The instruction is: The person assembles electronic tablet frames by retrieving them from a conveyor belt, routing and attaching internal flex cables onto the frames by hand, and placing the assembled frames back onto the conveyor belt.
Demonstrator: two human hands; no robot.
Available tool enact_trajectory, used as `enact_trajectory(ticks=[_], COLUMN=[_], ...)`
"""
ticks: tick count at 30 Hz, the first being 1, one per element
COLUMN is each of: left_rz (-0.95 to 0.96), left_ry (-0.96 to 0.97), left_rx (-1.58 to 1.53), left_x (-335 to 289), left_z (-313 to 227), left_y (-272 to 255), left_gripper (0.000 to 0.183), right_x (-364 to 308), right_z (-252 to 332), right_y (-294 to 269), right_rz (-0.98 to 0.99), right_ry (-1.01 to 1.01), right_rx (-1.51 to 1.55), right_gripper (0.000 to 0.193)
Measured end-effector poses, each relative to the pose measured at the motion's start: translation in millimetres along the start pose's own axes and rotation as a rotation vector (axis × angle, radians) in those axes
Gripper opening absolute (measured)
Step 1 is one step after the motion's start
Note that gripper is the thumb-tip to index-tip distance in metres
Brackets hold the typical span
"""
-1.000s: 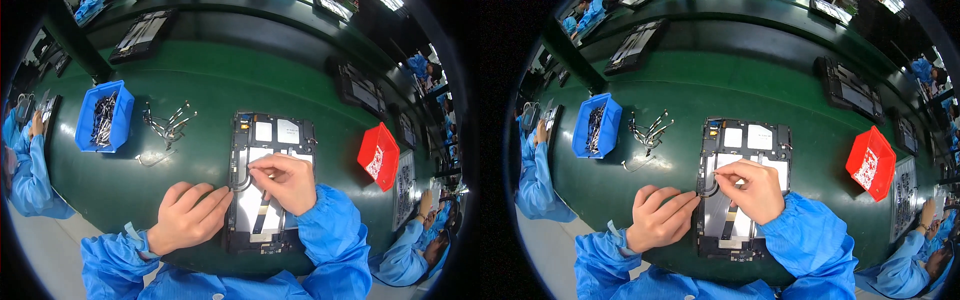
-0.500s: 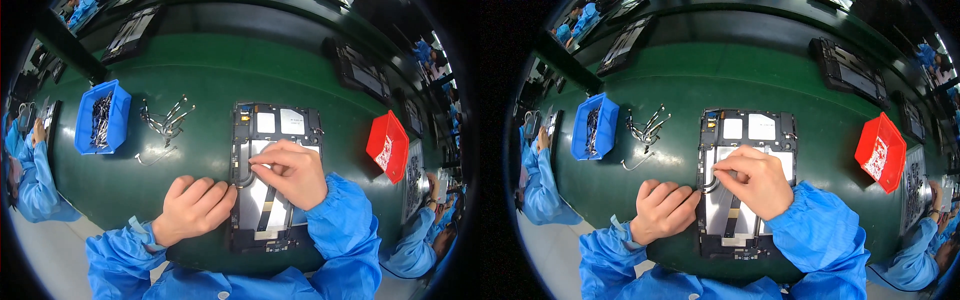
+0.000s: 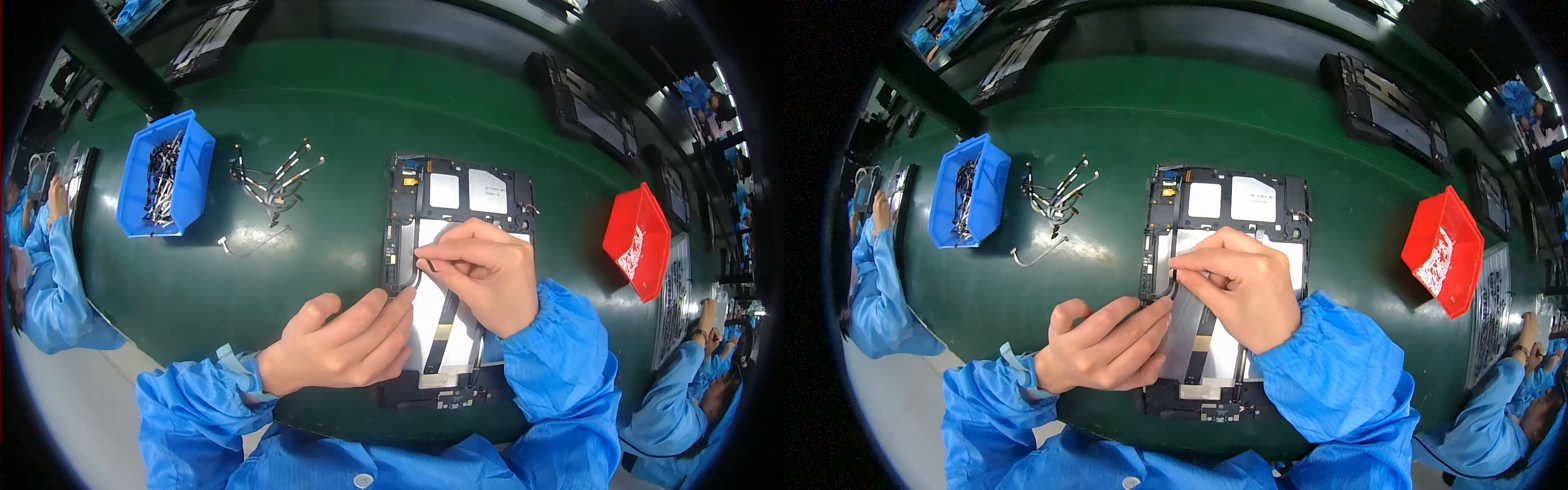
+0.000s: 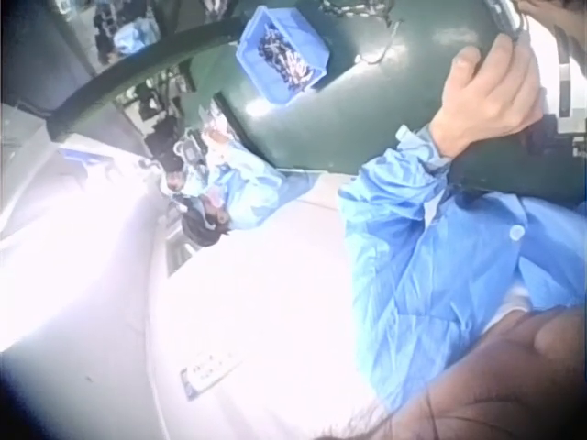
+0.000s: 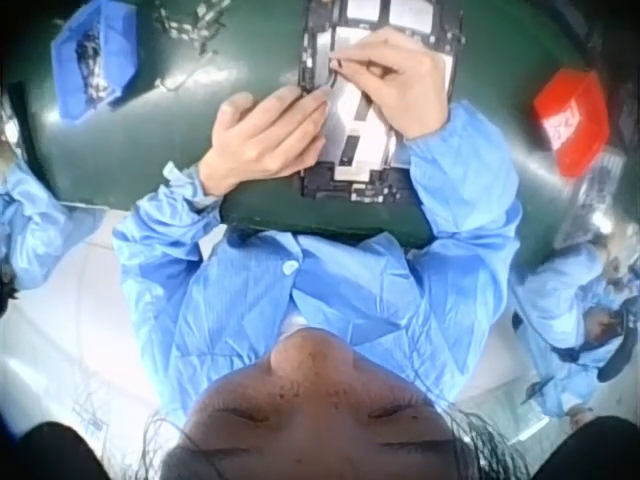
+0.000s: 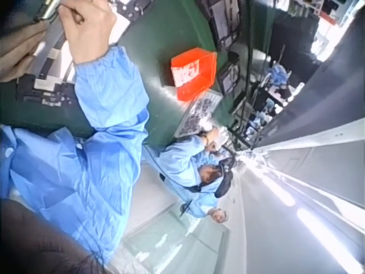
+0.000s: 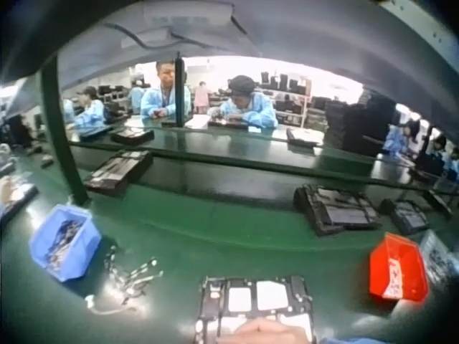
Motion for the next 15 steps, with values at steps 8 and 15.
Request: enact_trajectory(ticks=[8,15], left_rz=[-0.052,-0.110], left_ry=[0.065,0.074], left_rx=[0.061,0.025], left_x=[5.2,4.8], left_z=[-4.4,-2.4], left_y=[-1.0,2.4], left_gripper=[0.016,0.017], right_x=[-2.1,7.0], right_z=[-2.9,-5.2], right_y=[-1.8,-5.8], right_rz=[-0.038,-0.048], right_ry=[0.006,0.089], right_rx=[0.004,-0.006], right_gripper=[0.013,0.011])
Point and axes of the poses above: each hand's wrist, its own x-axis towards the middle knuckle, its own y-axis out of the palm, z = x × y, the point moved 9 cm from there along x, towards the middle knuckle, and after that the axes turned 4 degrees about z, right-handed, at the moved point
